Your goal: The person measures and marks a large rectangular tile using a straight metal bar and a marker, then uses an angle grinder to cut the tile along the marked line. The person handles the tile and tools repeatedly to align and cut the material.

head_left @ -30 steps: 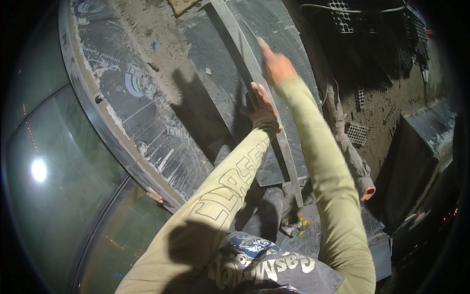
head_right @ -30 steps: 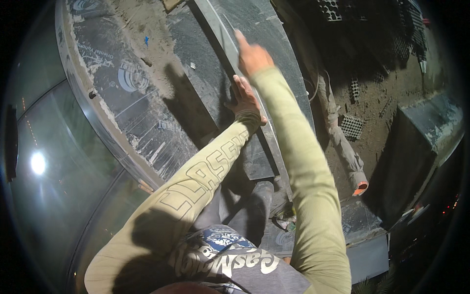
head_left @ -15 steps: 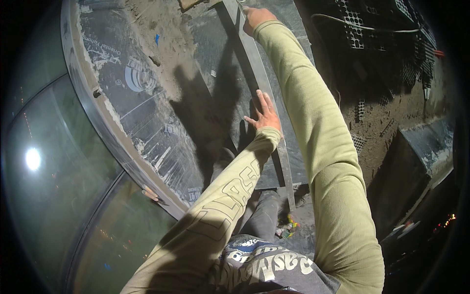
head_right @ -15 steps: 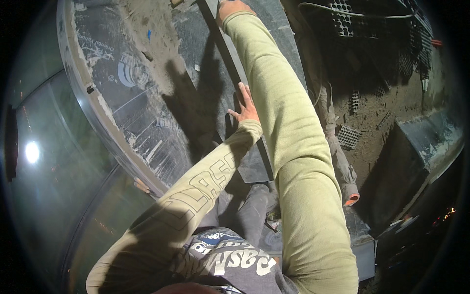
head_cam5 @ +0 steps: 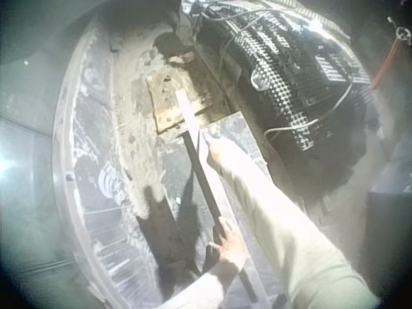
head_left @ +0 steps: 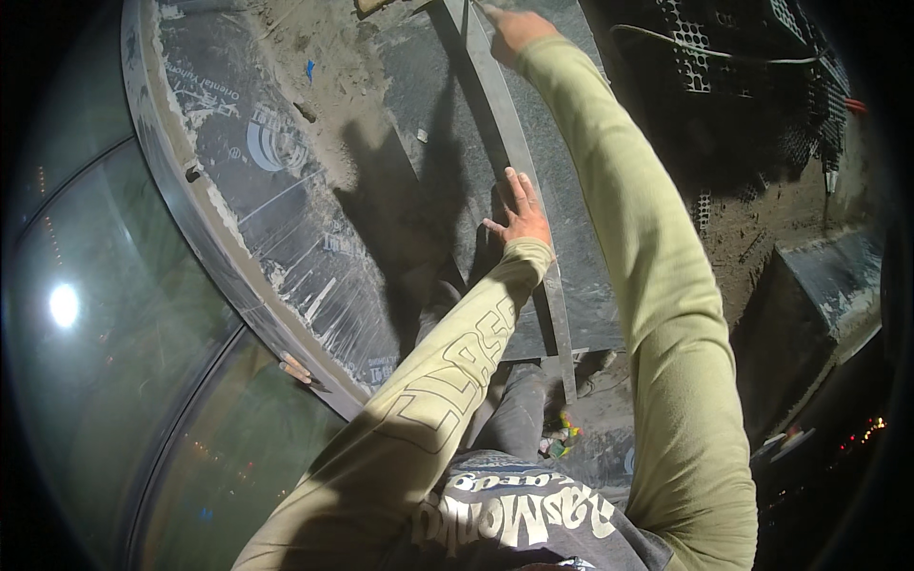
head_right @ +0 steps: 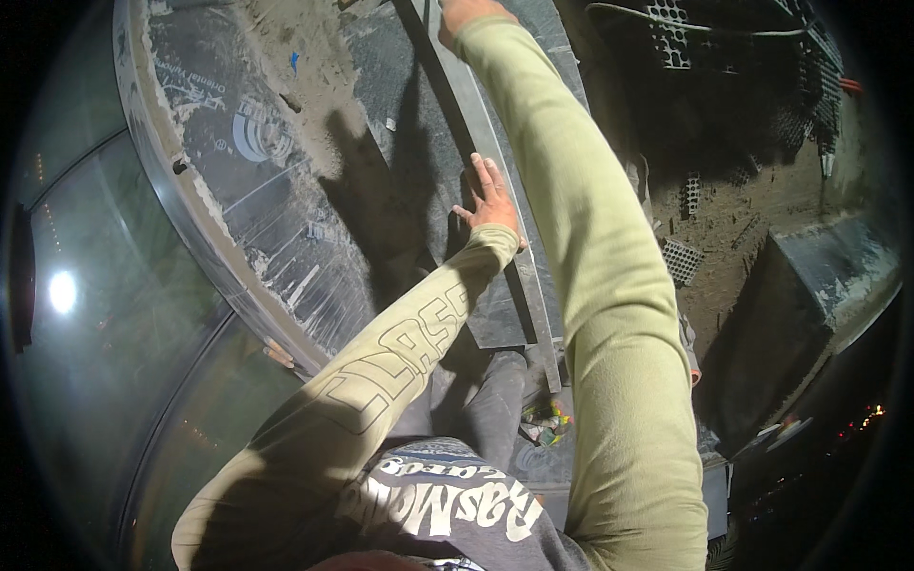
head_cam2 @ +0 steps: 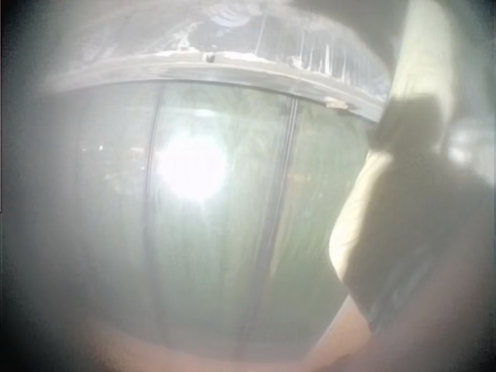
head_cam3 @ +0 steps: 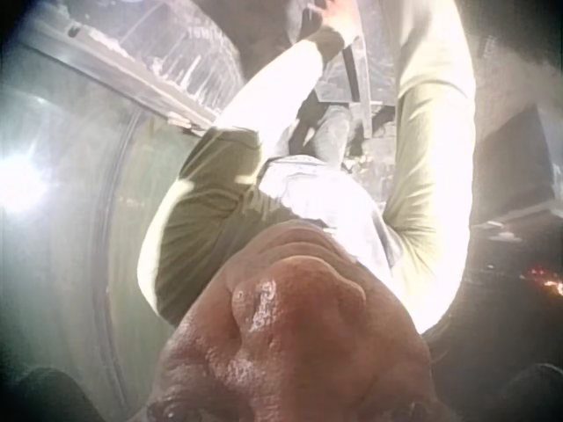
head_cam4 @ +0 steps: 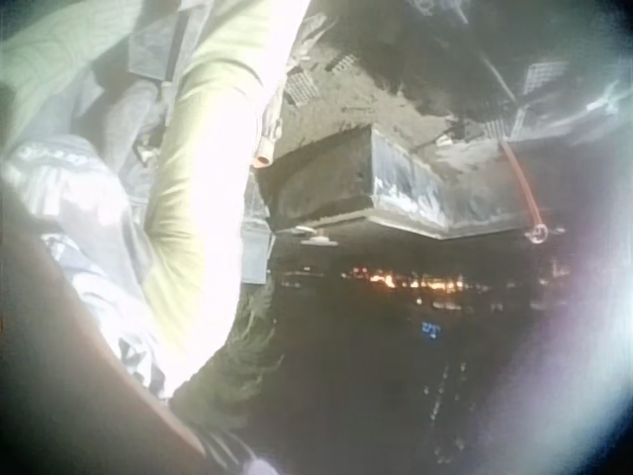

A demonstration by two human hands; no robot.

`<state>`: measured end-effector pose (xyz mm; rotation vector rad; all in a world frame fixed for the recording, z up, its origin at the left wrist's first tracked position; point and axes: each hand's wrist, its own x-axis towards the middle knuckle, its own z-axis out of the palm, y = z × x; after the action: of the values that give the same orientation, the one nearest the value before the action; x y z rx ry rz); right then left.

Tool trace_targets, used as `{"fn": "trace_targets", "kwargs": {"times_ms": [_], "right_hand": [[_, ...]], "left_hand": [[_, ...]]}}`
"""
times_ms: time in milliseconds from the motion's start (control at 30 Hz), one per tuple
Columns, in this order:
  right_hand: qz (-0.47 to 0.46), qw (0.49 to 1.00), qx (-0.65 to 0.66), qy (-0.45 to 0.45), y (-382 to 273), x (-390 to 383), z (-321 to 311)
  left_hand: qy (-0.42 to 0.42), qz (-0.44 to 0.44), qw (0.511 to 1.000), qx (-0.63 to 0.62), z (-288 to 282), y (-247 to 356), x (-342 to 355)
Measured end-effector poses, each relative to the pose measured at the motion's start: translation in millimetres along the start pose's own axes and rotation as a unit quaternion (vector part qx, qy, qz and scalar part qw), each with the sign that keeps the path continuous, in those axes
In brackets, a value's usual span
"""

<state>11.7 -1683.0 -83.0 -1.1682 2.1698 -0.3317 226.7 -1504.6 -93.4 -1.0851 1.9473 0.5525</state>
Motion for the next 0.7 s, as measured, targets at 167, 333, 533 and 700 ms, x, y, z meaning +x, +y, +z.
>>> {"fn": "trace_targets", "kwargs": {"times_ms": [167,333,533,700], "right_hand": [[-0.008,0.999,-0.035,-0.018,-17,33,17],[0.007,0.987,-0.103,-0.126,-16,18,12],[0.033,0.977,-0.092,-0.19,-11,-83,15],[-0.029,0.999,-0.027,-0.027,7,9,8]], "left_hand": [[0.074,-0.017,0.997,-0.011,27,-9,12],[0.091,-0.005,0.996,-0.009,35,-8,16],[0.028,-0.011,0.999,0.041,30,-17,16],[0.035,-0.013,0.999,0.04,29,-13,15]]}}
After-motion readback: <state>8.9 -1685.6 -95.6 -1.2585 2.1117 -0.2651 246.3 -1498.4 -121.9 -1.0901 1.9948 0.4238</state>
